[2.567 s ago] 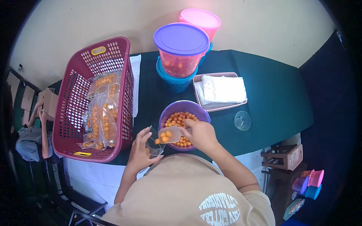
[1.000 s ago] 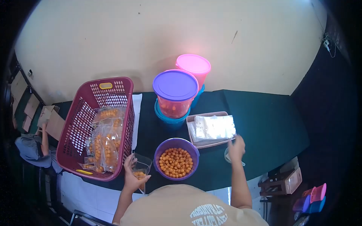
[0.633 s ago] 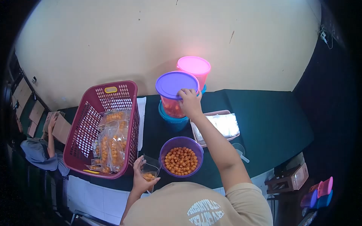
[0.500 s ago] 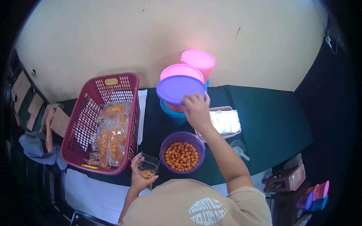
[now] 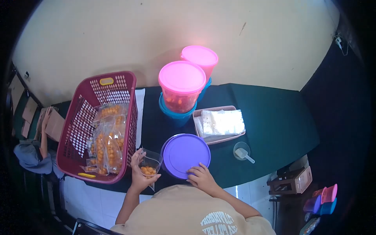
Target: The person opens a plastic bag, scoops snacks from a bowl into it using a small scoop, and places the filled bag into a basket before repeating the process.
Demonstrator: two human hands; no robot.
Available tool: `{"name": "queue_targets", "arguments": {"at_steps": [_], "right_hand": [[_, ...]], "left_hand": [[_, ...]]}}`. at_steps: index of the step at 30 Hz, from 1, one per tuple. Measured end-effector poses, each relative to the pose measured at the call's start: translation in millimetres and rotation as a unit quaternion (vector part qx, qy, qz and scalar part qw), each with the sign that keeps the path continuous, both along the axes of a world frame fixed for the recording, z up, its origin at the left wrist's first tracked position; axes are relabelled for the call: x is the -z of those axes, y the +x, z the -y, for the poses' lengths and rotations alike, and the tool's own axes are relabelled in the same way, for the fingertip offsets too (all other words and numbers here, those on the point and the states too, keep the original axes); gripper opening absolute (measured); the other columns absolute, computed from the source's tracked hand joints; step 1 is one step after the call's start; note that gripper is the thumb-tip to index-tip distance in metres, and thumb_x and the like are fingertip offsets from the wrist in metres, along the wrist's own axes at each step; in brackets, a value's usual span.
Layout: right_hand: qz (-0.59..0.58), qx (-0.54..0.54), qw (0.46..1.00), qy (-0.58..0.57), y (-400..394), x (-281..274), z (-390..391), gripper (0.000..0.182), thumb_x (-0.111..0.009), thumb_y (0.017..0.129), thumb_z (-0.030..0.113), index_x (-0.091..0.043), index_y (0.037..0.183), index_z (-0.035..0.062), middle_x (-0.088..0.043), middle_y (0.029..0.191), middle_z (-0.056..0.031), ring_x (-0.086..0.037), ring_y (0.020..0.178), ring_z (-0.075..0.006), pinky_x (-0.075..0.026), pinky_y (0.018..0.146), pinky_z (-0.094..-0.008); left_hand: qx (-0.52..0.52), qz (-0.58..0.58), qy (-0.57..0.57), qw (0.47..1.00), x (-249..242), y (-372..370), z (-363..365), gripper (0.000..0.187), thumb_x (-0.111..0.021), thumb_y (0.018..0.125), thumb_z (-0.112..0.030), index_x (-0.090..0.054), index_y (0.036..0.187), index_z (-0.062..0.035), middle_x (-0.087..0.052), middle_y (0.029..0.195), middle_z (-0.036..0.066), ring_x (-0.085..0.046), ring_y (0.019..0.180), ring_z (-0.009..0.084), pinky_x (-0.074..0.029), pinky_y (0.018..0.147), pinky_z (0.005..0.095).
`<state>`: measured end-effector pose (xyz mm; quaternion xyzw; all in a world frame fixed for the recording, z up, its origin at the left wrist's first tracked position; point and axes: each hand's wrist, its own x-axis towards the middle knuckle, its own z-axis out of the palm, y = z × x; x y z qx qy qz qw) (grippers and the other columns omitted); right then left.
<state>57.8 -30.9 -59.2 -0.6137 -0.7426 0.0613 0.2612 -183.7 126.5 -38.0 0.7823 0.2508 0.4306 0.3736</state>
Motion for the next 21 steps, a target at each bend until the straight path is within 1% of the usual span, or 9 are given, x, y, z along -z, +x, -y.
{"name": "queue_targets", "arguments": {"at_steps": [4,6,9,13,15,16,18,20,21], "right_hand": [[-0.006,-0.017,1.000,0.004,-12,7,-19,0.022,-0.072,0.078,0.019,-0.063,0.095,0.0111,-0.062,0.108,-0.0037,-0.056,0.107,-0.0231,-0.035,0.104,-0.0489],[-0.008,-0.010,0.999,-0.043,-16,4,-19,0.022,-0.070,0.079,0.020,-0.062,0.098,0.0107,-0.062,0.108,-0.0041,-0.055,0.107,-0.0242,-0.037,0.102,-0.0479],[-0.009,0.005,0.999,-0.038,-20,5,-17,0.022,-0.068,0.081,0.022,-0.063,0.099,0.0103,-0.062,0.108,-0.0044,-0.055,0.107,-0.0246,-0.038,0.099,-0.0453],[-0.048,0.007,0.995,-0.084,-14,-4,-15,0.022,-0.067,0.083,0.023,-0.063,0.099,0.0095,-0.061,0.109,-0.0055,-0.053,0.109,-0.0252,-0.039,0.098,-0.0430],[-0.077,-0.050,0.989,-0.120,-6,-17,-21,0.021,-0.065,0.085,0.023,-0.063,0.101,0.0087,-0.062,0.109,-0.0076,-0.055,0.106,-0.0271,-0.041,0.094,-0.0415],[-0.080,-0.047,0.989,-0.118,-4,-36,-27,0.021,-0.065,0.085,0.023,-0.063,0.101,0.0087,-0.062,0.109,-0.0076,-0.055,0.106,-0.0271,-0.041,0.094,-0.0415],[-0.197,-0.042,0.956,-0.214,-4,-101,-32,0.020,-0.060,0.089,0.020,-0.062,0.105,0.0078,-0.061,0.113,-0.0083,-0.056,0.107,-0.0299,-0.041,0.095,-0.0423],[-0.231,-0.122,0.964,-0.055,-12,-166,-37,0.021,-0.056,0.091,0.013,-0.062,0.111,0.0089,-0.062,0.115,-0.0091,-0.057,0.106,-0.0299,-0.042,0.094,-0.0424],[-0.277,-0.156,0.948,0.015,-21,-199,-36,0.022,-0.056,0.088,0.005,-0.063,0.109,0.0082,-0.062,0.116,-0.0104,-0.058,0.106,-0.0297,-0.043,0.095,-0.0424]], "left_hand": [[0.018,-0.002,0.026,0.999,1,6,-2,0.113,-0.090,0.056,-0.019,-0.018,0.144,-0.0112,-0.028,0.145,0.019,-0.042,0.128,0.0359,-0.036,0.105,0.0474],[0.036,0.002,0.015,0.999,0,6,0,0.113,-0.090,0.057,-0.019,-0.018,0.143,-0.0127,-0.028,0.144,0.021,-0.042,0.127,0.0361,-0.037,0.105,0.0476],[0.042,-0.036,0.055,0.997,-2,-2,-1,0.114,-0.090,0.056,-0.020,-0.017,0.144,-0.0128,-0.028,0.144,0.021,-0.041,0.127,0.0364,-0.038,0.105,0.0478],[0.023,-0.006,0.016,1.000,4,-1,-4,0.108,-0.090,0.057,-0.023,-0.021,0.140,-0.0145,-0.030,0.140,0.023,-0.040,0.127,0.0368,-0.037,0.105,0.0459],[0.021,-0.002,0.000,1.000,6,-1,-6,0.107,-0.090,0.057,-0.023,-0.022,0.139,-0.0145,-0.029,0.140,0.023,-0.040,0.127,0.0364,-0.037,0.105,0.0458],[0.017,0.000,0.009,1.000,6,0,-8,0.107,-0.090,0.058,-0.023,-0.022,0.139,-0.0142,-0.029,0.140,0.022,-0.041,0.126,0.0363,-0.037,0.105,0.0460],[0.014,0.000,0.019,1.000,5,2,-10,0.106,-0.090,0.058,-0.024,-0.022,0.139,-0.0139,-0.030,0.141,0.022,-0.041,0.126,0.0362,-0.037,0.105,0.0462],[0.020,0.000,0.018,1.000,4,1,-9,0.106,-0.090,0.058,-0.024,-0.022,0.140,-0.0135,-0.030,0.141,0.022,-0.042,0.126,0.0363,-0.037,0.105,0.0464],[0.022,-0.004,0.018,1.000,4,0,-11,0.106,-0.090,0.058,-0.024,-0.022,0.140,-0.0135,-0.030,0.141,0.022,-0.042,0.126,0.0363,-0.037,0.105,0.0464]]}}
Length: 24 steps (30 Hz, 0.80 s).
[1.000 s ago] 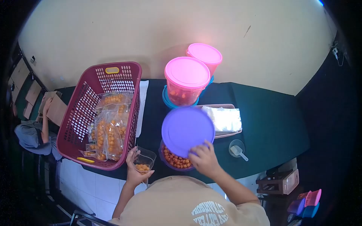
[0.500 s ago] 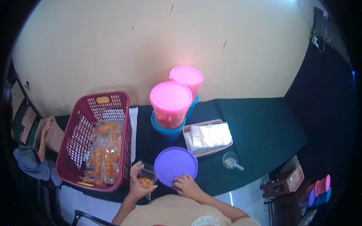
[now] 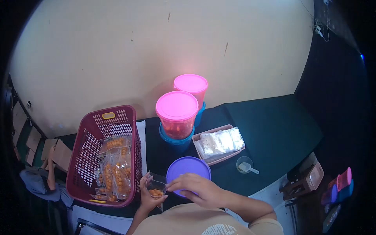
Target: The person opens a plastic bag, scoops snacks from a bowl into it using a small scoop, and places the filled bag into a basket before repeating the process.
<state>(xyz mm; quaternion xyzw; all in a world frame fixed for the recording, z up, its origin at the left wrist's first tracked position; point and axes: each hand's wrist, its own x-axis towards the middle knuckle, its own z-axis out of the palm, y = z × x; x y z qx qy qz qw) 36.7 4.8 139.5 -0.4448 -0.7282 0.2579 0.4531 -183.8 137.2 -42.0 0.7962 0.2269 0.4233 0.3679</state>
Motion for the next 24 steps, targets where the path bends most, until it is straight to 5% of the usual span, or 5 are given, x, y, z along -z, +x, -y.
{"name": "queue_targets", "arguments": {"at_steps": [5,7,13,16,24], "right_hand": [[0.130,0.056,0.922,0.359,-34,-91,-7,0.037,-0.060,0.079,0.009,-0.059,0.116,0.0054,-0.058,0.120,-0.0117,-0.057,0.107,-0.0269,-0.046,0.090,-0.0415],[0.040,0.135,0.820,0.555,-62,-79,-36,0.036,-0.075,0.071,0.023,-0.071,0.106,0.0195,-0.070,0.098,-0.0032,-0.061,0.094,-0.0194,-0.038,0.098,-0.0548],[0.096,0.124,0.850,0.503,-52,-74,-31,0.021,-0.065,0.078,0.010,-0.068,0.098,0.0115,-0.064,0.092,-0.0051,-0.059,0.083,-0.0209,-0.043,0.083,-0.0437],[0.004,-0.094,0.984,0.152,-54,-85,-10,0.033,-0.054,0.073,0.000,-0.058,0.106,0.0037,-0.058,0.102,-0.0110,-0.057,0.091,-0.0261,-0.044,0.076,-0.0346],[0.086,-0.049,0.995,-0.001,-91,-99,-26,0.038,-0.060,0.073,0.009,-0.056,0.111,0.0054,-0.054,0.114,-0.0116,-0.055,0.101,-0.0270,-0.045,0.084,-0.0401]], "left_hand": [[-0.003,0.021,0.036,0.999,8,-3,-6,0.108,-0.090,0.058,-0.023,-0.021,0.140,-0.0112,-0.028,0.143,0.022,-0.040,0.127,0.0379,-0.037,0.105,0.0471],[-0.001,0.003,0.017,1.000,-1,-4,-2,0.108,-0.090,0.058,-0.023,-0.021,0.140,-0.0112,-0.028,0.143,0.022,-0.040,0.127,0.0377,-0.036,0.106,0.0473],[0.003,-0.009,0.009,1.000,11,-3,0,0.109,-0.090,0.058,-0.024,-0.021,0.141,-0.0112,-0.028,0.144,0.023,-0.041,0.127,0.0374,-0.036,0.105,0.0479],[-0.005,0.009,0.050,0.999,9,-2,-2,0.111,-0.090,0.059,-0.028,-0.019,0.143,-0.0109,-0.028,0.145,0.023,-0.042,0.127,0.0378,-0.037,0.105,0.0492],[0.013,-0.063,0.019,0.998,-17,-12,6,0.113,-0.088,0.058,-0.025,-0.017,0.143,-0.0054,-0.026,0.147,0.024,-0.040,0.130,0.0389,-0.033,0.108,0.0518]]}}
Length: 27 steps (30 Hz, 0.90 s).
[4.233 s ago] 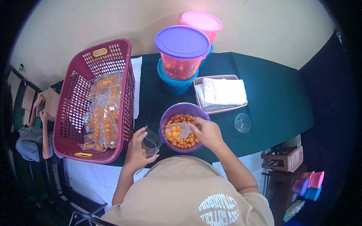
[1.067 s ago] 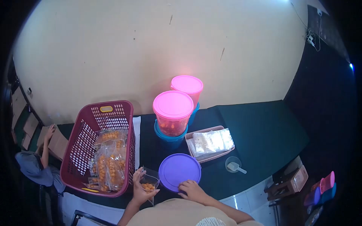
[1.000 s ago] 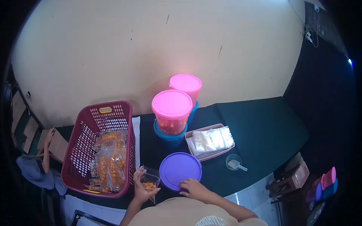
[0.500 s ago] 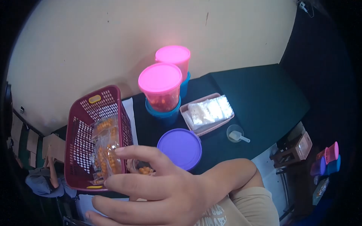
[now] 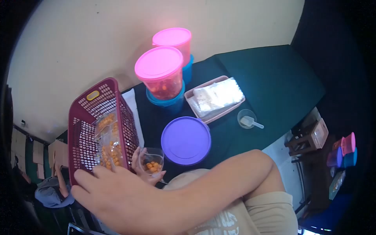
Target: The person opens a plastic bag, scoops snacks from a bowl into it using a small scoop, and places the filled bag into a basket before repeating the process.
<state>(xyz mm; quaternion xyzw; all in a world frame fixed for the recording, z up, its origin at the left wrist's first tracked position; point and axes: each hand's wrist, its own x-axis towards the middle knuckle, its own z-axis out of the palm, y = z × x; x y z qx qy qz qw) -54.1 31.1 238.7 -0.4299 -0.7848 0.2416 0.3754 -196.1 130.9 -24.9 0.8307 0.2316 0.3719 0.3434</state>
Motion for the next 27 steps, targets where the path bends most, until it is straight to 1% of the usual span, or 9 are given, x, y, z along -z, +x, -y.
{"name": "queue_targets", "arguments": {"at_steps": [3,6,9,11,12,16,18,24,27], "right_hand": [[0.040,0.064,0.995,0.067,0,36,-13,0.030,-0.062,0.077,0.009,-0.061,0.108,0.0068,-0.056,0.116,-0.0113,-0.056,0.102,-0.0271,-0.046,0.083,-0.0406],[-0.014,0.123,0.982,0.145,25,99,-36,0.036,-0.071,0.072,0.015,-0.059,0.105,0.0068,-0.052,0.118,-0.0125,-0.051,0.105,-0.0305,-0.043,0.086,-0.0413],[-0.156,0.150,0.976,0.025,64,151,-42,0.052,-0.074,0.078,0.026,-0.050,0.120,0.0064,-0.048,0.125,-0.0154,-0.045,0.122,-0.0303,-0.037,0.103,-0.0409],[-0.237,0.117,0.963,-0.052,73,180,-46,0.057,-0.075,0.079,0.029,-0.048,0.123,0.0069,-0.048,0.126,-0.0148,-0.044,0.124,-0.0290,-0.036,0.104,-0.0401],[-0.244,0.065,0.962,-0.105,76,194,-49,0.061,-0.074,0.079,0.030,-0.045,0.127,0.0073,-0.049,0.123,-0.0135,-0.046,0.121,-0.0261,-0.037,0.103,-0.0393],[-0.270,0.057,0.949,-0.150,83,205,-51,0.040,-0.071,0.084,0.023,-0.053,0.114,0.0044,-0.057,0.106,-0.0081,-0.054,0.100,-0.0172,-0.041,0.094,-0.0343],[-0.366,0.100,0.913,-0.151,86,206,-51,0.014,-0.065,0.089,0.012,-0.055,0.092,0.0024,-0.058,0.088,-0.0021,-0.053,0.085,-0.0090,-0.044,0.080,-0.0278],[-0.385,0.226,0.894,-0.043,86,198,-30,0.010,-0.062,0.091,0.008,-0.054,0.091,0.0029,-0.056,0.084,-0.0014,-0.054,0.083,-0.0083,-0.044,0.077,-0.0249],[-0.400,0.229,0.886,-0.043,84,206,-28,0.012,-0.063,0.091,0.010,-0.054,0.093,0.0021,-0.058,0.085,-0.0027,-0.056,0.082,-0.0094,-0.045,0.076,-0.0256]], "left_hand": [[0.022,0.011,-0.056,0.998,-25,8,18,0.117,-0.085,0.061,-0.030,-0.008,0.145,-0.0041,-0.022,0.147,0.024,-0.035,0.134,0.0386,-0.032,0.109,0.0504],[0.031,0.139,-0.031,0.989,-19,9,13,0.112,-0.086,0.058,-0.039,-0.024,0.142,0.0030,-0.030,0.143,0.024,-0.038,0.132,0.0370,-0.032,0.110,0.0452],[0.041,0.213,-0.065,0.974,-30,4,1,0.109,-0.084,0.059,-0.039,-0.029,0.141,0.0076,-0.029,0.144,0.028,-0.039,0.131,0.0374,-0.032,0.110,0.0464],[0.097,0.120,-0.016,0.988,-45,5,-9,0.112,-0.083,0.063,-0.043,-0.021,0.145,-0.0007,-0.027,0.144,0.033,-0.040,0.131,0.0412,-0.030,0.110,0.0502],[0.166,0.360,-0.101,0.912,-42,29,-3,0.114,-0.080,0.068,-0.048,-0.008,0.148,-0.0125,-0.030,0.142,0.035,-0.037,0.132,0.0453,-0.029,0.110,0.0532],[0.251,0.336,-0.105,0.902,-55,40,-18,0.107,-0.075,0.074,-0.052,-0.005,0.147,-0.0190,-0.033,0.141,0.036,-0.034,0.134,0.0460,-0.030,0.109,0.0535],[0.212,0.301,-0.141,0.919,-60,43,-21,0.105,-0.073,0.075,-0.053,-0.006,0.148,-0.0190,-0.033,0.142,0.034,-0.036,0.132,0.0464,-0.032,0.107,0.0534],[0.043,0.272,-0.201,0.940,-51,49,-14,0.075,-0.053,0.092,-0.053,-0.022,0.135,-0.0001,-0.054,0.122,0.025,-0.060,0.107,0.0334,-0.046,0.093,0.0407],[0.009,0.232,-0.163,0.959,-51,50,-12,0.043,-0.052,0.097,-0.037,-0.046,0.112,0.0027,-0.063,0.106,0.018,-0.064,0.097,0.0223,-0.050,0.084,0.0355]]}}
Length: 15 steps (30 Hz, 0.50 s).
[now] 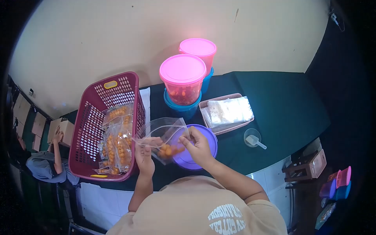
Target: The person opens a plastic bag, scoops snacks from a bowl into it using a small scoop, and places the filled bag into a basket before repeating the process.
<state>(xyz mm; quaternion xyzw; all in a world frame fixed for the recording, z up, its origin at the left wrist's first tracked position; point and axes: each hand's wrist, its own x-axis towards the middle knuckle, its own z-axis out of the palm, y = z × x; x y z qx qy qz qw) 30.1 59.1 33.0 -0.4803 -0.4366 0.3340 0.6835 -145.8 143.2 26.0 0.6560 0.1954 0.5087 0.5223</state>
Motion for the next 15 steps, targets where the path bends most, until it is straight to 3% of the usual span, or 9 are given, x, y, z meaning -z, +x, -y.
{"name": "queue_targets", "arguments": {"at_steps": [1,4,8,10,15], "right_hand": [[-0.012,-0.019,1.000,-0.006,0,3,0,0.013,-0.063,0.091,0.011,-0.056,0.096,0.0014,-0.059,0.086,-0.0037,-0.057,0.081,-0.0101,-0.046,0.076,-0.0262],[-0.021,-0.052,0.998,-0.037,-3,5,5,0.018,-0.063,0.092,0.014,-0.059,0.103,0.0001,-0.063,0.090,-0.0060,-0.060,0.081,-0.0119,-0.048,0.075,-0.0279],[0.001,-0.058,0.998,-0.035,1,6,10,0.022,-0.059,0.095,0.015,-0.056,0.109,-0.0012,-0.061,0.092,-0.0076,-0.061,0.086,-0.0154,-0.047,0.077,-0.0292],[-0.008,-0.052,0.998,-0.038,1,8,9,0.023,-0.061,0.093,0.018,-0.062,0.105,-0.0018,-0.064,0.094,-0.0082,-0.062,0.081,-0.0139,-0.049,0.076,-0.0291],[-0.005,-0.072,0.997,-0.034,0,3,11,0.023,-0.059,0.095,0.018,-0.061,0.105,-0.0017,-0.064,0.095,-0.0088,-0.063,0.082,-0.0147,-0.049,0.076,-0.0287]], "left_hand": [[-0.022,0.026,-0.021,0.999,-1,3,5,0.039,-0.051,0.098,-0.035,-0.052,0.103,0.0029,-0.066,0.097,0.016,-0.065,0.091,0.0202,-0.052,0.080,0.0330],[-0.010,-0.028,-0.030,0.999,-11,1,8,0.035,-0.049,0.099,-0.031,-0.052,0.105,0.0027,-0.068,0.091,0.016,-0.067,0.079,0.0197,-0.053,0.073,0.0304],[0.001,-0.020,-0.022,1.000,-13,2,9,0.026,-0.044,0.101,-0.025,-0.052,0.098,-0.0002,-0.068,0.088,0.015,-0.068,0.080,0.0200,-0.053,0.077,0.0315],[-0.009,-0.003,0.027,1.000,-6,-1,8,0.025,-0.041,0.102,-0.022,-0.052,0.095,-0.0010,-0.068,0.084,0.016,-0.069,0.077,0.0208,-0.054,0.079,0.0326],[-0.038,0.012,0.053,0.998,-1,-6,6,0.025,-0.043,0.101,-0.019,-0.056,0.094,0.0014,-0.070,0.081,0.015,-0.069,0.073,0.0199,-0.054,0.076,0.0312]]}}
